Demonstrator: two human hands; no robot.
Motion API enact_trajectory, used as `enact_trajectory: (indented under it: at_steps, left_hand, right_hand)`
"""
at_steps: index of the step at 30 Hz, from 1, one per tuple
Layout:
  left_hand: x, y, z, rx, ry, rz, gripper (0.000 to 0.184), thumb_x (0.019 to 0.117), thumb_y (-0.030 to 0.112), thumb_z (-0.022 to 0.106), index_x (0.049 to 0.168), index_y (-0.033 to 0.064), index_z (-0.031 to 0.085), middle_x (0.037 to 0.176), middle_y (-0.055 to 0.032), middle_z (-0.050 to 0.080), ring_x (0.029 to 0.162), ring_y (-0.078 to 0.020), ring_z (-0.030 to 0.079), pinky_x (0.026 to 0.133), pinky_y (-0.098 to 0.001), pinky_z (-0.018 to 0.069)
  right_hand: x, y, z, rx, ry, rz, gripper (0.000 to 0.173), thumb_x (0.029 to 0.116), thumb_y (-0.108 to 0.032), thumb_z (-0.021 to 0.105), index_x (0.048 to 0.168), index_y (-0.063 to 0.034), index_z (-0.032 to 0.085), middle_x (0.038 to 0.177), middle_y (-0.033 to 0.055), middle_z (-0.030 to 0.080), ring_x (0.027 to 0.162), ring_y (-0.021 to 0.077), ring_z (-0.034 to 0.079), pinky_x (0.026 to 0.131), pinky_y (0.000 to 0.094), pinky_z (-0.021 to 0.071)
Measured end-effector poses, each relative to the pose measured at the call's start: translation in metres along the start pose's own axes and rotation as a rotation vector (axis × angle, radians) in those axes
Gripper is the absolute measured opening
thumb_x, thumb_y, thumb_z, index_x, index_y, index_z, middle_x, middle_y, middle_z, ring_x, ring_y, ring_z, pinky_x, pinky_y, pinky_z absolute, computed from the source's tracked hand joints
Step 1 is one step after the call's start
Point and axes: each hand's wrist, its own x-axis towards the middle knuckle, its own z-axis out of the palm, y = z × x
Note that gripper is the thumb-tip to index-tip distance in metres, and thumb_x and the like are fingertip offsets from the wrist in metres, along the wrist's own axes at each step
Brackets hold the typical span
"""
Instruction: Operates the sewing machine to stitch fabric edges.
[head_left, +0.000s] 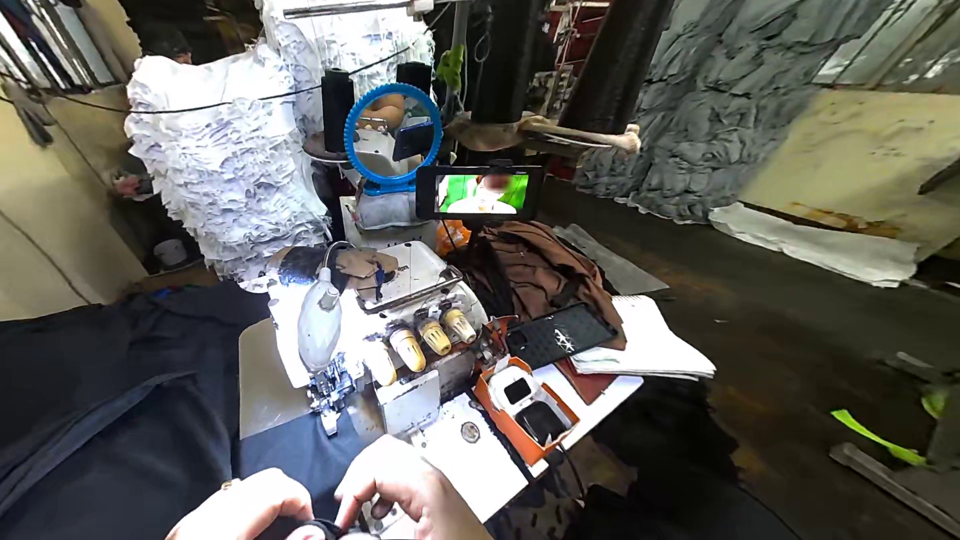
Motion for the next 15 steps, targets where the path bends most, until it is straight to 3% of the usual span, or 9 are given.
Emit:
enact_trajectory:
  at_steps: [2, 5, 8, 10, 12, 13, 15]
  left_hand:
    - [0.000, -0.001, 0.003, -0.058, 0.027, 0.075, 0.024, 0.1006, 0.011, 0.062, 0.094, -0.0116, 0.066, 0.089, -0.0258, 0.065, 0.090, -0.0285, 0.061, 0.085, -0.0354, 0.0487]
    - [-0.005, -0.005, 0.012, -0.128, 0.104, 0.148, 0.026, 0.1064, 0.017, 0.053, 0.102, -0.0064, 0.064, 0.098, -0.0209, 0.066, 0.101, -0.0210, 0.063, 0.093, -0.0309, 0.0494]
    - [0.000, 0.008, 0.004, -0.095, 0.110, 0.080, 0.021, 0.1041, 0.010, 0.055, 0.101, -0.0092, 0.064, 0.097, -0.0223, 0.065, 0.098, -0.0207, 0.061, 0.090, -0.0299, 0.0490]
    - [0.008, 0.004, 0.006, 0.075, 0.184, -0.040, 0.018, 0.1002, 0.010, 0.062, 0.099, -0.0062, 0.069, 0.097, -0.0194, 0.068, 0.097, -0.0194, 0.063, 0.089, -0.0292, 0.0509]
    - [0.013, -0.019, 0.024, 0.328, 0.317, -0.154, 0.021, 0.0985, 0.024, 0.062, 0.099, 0.0060, 0.072, 0.097, -0.0091, 0.071, 0.093, -0.0153, 0.068, 0.082, -0.0299, 0.0559]
    - [0.014, -0.031, 0.032, 0.420, 0.364, -0.195, 0.023, 0.0970, 0.031, 0.061, 0.097, 0.0117, 0.073, 0.095, -0.0041, 0.071, 0.089, -0.0143, 0.069, 0.078, -0.0321, 0.0578]
    - [0.016, -0.043, 0.041, 0.507, 0.384, -0.241, 0.025, 0.0967, 0.034, 0.059, 0.095, 0.0139, 0.073, 0.091, -0.0028, 0.070, 0.085, -0.0191, 0.070, 0.073, -0.0412, 0.0588]
  right_hand:
    - [-0.002, -0.004, -0.003, 0.000, -0.087, 0.003, 0.033, 0.0934, -0.025, 0.072, 0.103, 0.0059, 0.071, 0.103, 0.0169, 0.069, 0.100, 0.0226, 0.064, 0.086, 0.0356, 0.0507]
    - [-0.004, -0.009, -0.002, 0.080, -0.123, -0.004, 0.027, 0.0931, -0.018, 0.072, 0.099, 0.0085, 0.071, 0.098, 0.0166, 0.069, 0.098, 0.0200, 0.064, 0.088, 0.0341, 0.0499]
    - [-0.002, -0.016, -0.001, 0.204, -0.065, 0.092, 0.016, 0.0954, -0.008, 0.066, 0.095, 0.0079, 0.066, 0.086, 0.0101, 0.065, 0.077, 0.0072, 0.062, 0.071, 0.0231, 0.0513]
    - [0.003, -0.012, -0.001, 0.161, 0.022, 0.194, 0.013, 0.0960, -0.008, 0.065, 0.099, 0.0041, 0.068, 0.086, 0.0064, 0.066, 0.073, 0.0041, 0.061, 0.067, 0.0212, 0.0519]
    - [0.005, 0.006, -0.002, 0.013, 0.111, 0.247, 0.017, 0.0971, -0.015, 0.064, 0.107, -0.0015, 0.069, 0.084, 0.0026, 0.067, 0.068, 0.0031, 0.061, 0.063, 0.0205, 0.0525]
    - [0.004, 0.016, -0.003, -0.058, 0.160, 0.261, 0.020, 0.0976, -0.018, 0.064, 0.111, -0.0040, 0.069, 0.085, 0.0007, 0.068, 0.068, 0.0021, 0.062, 0.062, 0.0194, 0.0530]
    - [0.001, 0.032, -0.009, -0.098, 0.240, 0.272, 0.021, 0.0988, -0.019, 0.061, 0.112, -0.0053, 0.069, 0.090, -0.0004, 0.069, 0.073, 0.0016, 0.064, 0.066, 0.0185, 0.0548]
